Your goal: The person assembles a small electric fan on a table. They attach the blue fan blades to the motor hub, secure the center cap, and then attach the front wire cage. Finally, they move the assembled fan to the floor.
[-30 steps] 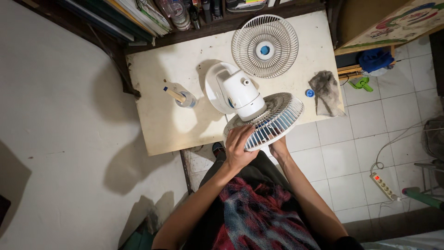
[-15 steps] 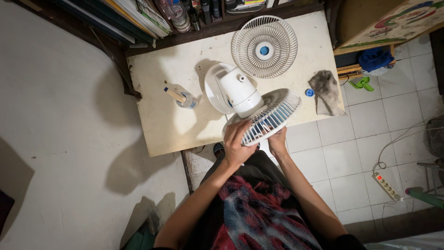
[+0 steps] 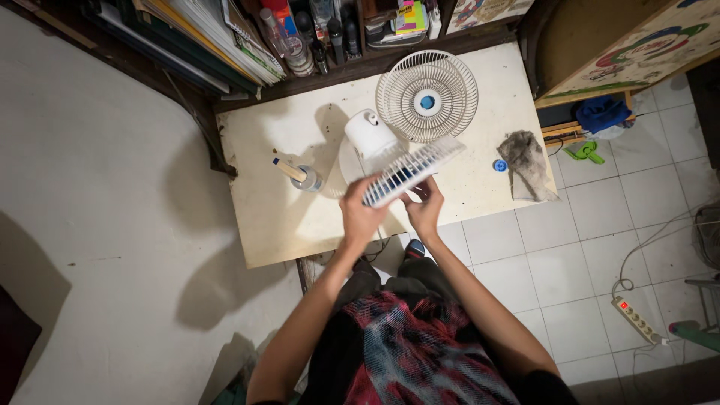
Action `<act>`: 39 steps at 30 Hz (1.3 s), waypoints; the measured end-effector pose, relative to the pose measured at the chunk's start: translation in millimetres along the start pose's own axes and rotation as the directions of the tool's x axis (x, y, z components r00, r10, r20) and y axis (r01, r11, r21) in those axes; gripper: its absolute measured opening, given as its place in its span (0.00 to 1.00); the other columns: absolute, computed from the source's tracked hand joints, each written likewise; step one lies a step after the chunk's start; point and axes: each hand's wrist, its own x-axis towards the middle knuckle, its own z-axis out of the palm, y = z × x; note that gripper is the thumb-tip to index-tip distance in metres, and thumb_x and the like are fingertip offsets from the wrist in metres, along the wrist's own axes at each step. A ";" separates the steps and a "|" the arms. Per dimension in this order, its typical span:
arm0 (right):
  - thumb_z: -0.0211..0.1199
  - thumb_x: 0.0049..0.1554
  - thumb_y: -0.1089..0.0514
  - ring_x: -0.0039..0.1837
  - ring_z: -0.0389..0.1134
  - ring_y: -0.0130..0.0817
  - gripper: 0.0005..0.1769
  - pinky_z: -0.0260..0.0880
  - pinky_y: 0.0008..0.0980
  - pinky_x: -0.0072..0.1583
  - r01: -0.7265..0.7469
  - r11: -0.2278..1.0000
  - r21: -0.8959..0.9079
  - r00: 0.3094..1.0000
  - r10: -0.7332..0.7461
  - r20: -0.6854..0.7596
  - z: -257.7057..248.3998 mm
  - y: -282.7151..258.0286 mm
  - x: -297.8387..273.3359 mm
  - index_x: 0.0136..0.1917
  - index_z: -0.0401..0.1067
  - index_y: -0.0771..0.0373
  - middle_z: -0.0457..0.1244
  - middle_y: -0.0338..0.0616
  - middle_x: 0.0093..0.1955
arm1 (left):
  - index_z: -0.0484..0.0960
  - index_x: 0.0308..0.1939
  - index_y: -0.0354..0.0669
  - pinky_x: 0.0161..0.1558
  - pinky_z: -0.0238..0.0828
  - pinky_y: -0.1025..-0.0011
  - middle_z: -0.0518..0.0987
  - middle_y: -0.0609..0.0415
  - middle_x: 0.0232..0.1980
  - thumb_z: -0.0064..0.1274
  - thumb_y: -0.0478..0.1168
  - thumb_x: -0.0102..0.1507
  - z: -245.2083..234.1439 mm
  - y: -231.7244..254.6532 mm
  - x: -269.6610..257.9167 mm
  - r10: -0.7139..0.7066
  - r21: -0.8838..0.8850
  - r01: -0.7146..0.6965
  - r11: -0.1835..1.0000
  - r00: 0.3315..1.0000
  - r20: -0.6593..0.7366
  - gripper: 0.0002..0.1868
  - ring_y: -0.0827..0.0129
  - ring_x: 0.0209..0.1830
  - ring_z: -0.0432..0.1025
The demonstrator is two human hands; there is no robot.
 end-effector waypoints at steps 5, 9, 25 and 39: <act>0.71 0.38 0.63 0.40 0.66 0.29 0.25 0.67 0.25 0.43 0.057 0.988 -0.147 0.998 -0.062 -0.030 17.2 -21.0 13.9 0.46 0.62 0.72 0.63 0.47 0.39 | 0.76 0.38 0.34 0.35 0.70 0.77 0.79 0.50 0.33 0.63 0.34 0.45 -8.6 -13.6 35.6 -0.136 -0.136 0.143 0.980 0.989 0.059 0.18 0.74 0.32 0.74; 0.71 0.40 0.60 0.36 0.66 0.29 0.24 0.66 0.24 0.40 0.019 0.984 -0.178 0.999 -0.026 -0.038 22.5 -23.2 20.9 0.43 0.62 0.72 0.63 0.47 0.33 | 0.76 0.37 0.34 0.35 0.69 0.79 0.79 0.52 0.33 0.63 0.34 0.46 -10.9 -23.4 51.4 -0.083 -0.161 0.100 0.982 0.990 0.114 0.18 0.77 0.32 0.72; 0.61 0.48 0.52 0.30 0.63 0.23 0.17 0.60 0.20 0.30 -0.198 0.980 -0.035 0.976 0.200 0.083 3.9 2.8 2.8 0.40 0.68 0.70 0.63 0.42 0.34 | 0.58 0.59 0.36 0.58 0.49 0.58 0.63 0.40 0.58 0.63 0.37 0.44 -27.9 -29.4 -12.3 -0.122 0.023 0.127 0.992 0.980 -0.157 0.42 0.50 0.59 0.57; 0.72 0.35 0.64 0.37 0.57 0.34 0.50 0.60 0.25 0.34 0.276 0.838 -0.470 0.903 -0.394 -0.173 -53.5 -3.7 34.4 0.64 0.45 0.71 0.52 0.58 0.54 | 0.65 0.55 0.34 0.52 0.60 0.72 0.71 0.42 0.51 0.34 0.28 0.61 -8.7 -70.3 -17.0 -0.259 -0.158 0.236 0.959 0.956 -0.140 0.17 0.61 0.51 0.67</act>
